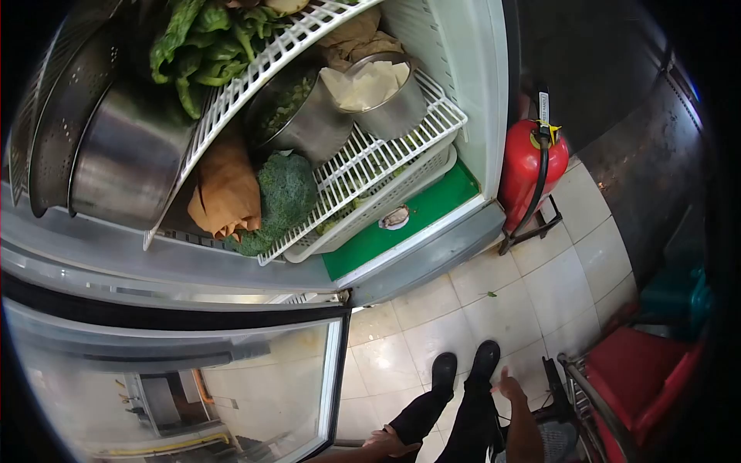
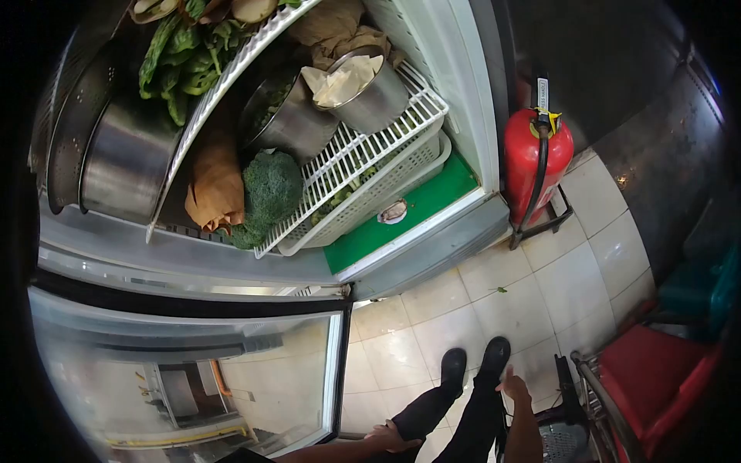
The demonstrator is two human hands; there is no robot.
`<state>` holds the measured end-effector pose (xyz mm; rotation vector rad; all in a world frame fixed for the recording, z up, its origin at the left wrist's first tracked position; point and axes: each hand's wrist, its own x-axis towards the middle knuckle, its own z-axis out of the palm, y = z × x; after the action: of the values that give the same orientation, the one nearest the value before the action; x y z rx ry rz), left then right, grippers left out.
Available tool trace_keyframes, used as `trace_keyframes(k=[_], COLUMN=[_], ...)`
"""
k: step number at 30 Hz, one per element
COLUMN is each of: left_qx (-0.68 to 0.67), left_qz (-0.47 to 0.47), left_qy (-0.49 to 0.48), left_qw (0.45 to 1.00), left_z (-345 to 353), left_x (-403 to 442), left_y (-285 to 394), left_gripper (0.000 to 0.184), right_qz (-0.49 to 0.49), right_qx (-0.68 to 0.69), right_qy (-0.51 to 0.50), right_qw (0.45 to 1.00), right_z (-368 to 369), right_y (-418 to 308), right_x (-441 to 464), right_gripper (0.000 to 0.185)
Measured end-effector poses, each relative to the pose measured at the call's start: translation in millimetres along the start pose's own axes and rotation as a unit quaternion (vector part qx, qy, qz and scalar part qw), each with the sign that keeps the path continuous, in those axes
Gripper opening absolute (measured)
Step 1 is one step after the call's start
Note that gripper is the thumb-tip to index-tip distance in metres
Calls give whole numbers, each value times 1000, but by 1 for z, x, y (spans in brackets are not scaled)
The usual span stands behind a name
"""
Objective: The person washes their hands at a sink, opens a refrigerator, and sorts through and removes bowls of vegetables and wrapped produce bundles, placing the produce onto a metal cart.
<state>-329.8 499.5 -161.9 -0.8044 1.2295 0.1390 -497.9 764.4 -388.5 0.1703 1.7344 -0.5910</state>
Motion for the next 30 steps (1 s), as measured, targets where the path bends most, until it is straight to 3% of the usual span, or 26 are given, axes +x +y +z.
trace_keyframes(k=[1, 3, 4, 5, 7, 8, 11, 12, 14, 16, 17, 19, 21, 23, 24, 28, 30], left_qx=[0, -8, -8, -18, -26, -14, 1, 3, 5, 11, 5, 4, 28, 27, 24, 40, 87], left_qz=[4, -2, 2, 9, 20, 23, 42, 50, 77, 100, 100, 106, 141, 146, 149, 142, 186], left_qy=[-1, 0, -1, 2, 6, 12, 20, 21, 22, 25, 23, 23, 29, 24, 19, 25, 41], left_qw=[1000, 1000, 1000, 1000, 999, 1000, 999, 999, 997, 995, 995, 994, 989, 989, 988, 989, 978], left_z=[5, 15, 19, 21, 24, 26, 26, 26, 27, 26, 26, 21, 18, 21, 23, 25, 28], left_x=[8, 27, 31, 36, 40, 42, 49, 51, 54, 52, 51, 43, 36, 44, 48, 58, 66], left_y=[-2, -7, -9, -10, -12, -12, -15, -17, -21, -24, -25, -23, -24, -26, -25, -26, -27], left_gripper=[135, 135, 135, 134, 132, 135, 139, 140, 141, 142, 140, 137, 137, 140, 144, 141, 135], right_qz=[2, -121, -158, -156, -236, -233, -70, -170, -167, 14, -6, -140, -174, -131, -170, -137, -33], right_qx=[-2, -286, -299, -301, -407, -409, -183, -91, -111, 151, 108, -106, -155, -70, -41, -45, -52], right_qy=[3, 35, 53, 55, 38, 42, 105, 75, 86, 12, 50, 159, 203, 332, 335, 302, 280], right_qw=[1000, 950, 940, 939, 882, 881, 975, 978, 976, 988, 993, 972, 951, 932, 926, 942, 958], right_z=[8, 20, 20, 19, 23, 23, 28, 22, 38, 22, 21, 21, 23, 23, 19, 27, 39], right_y=[5, 23, 22, 19, 20, 24, 7, 9, 50, 25, 22, 20, 11, -5, -14, -12, 6], right_x=[6, 28, 27, 26, 33, 33, 18, 6, 54, 20, 11, -1, -14, -35, -51, -54, -44], right_gripper=[75, 48, 28, 28, 28, 28, 33, 35, 35, 34, 30, 26, 26, 34, 49, 65, 83])
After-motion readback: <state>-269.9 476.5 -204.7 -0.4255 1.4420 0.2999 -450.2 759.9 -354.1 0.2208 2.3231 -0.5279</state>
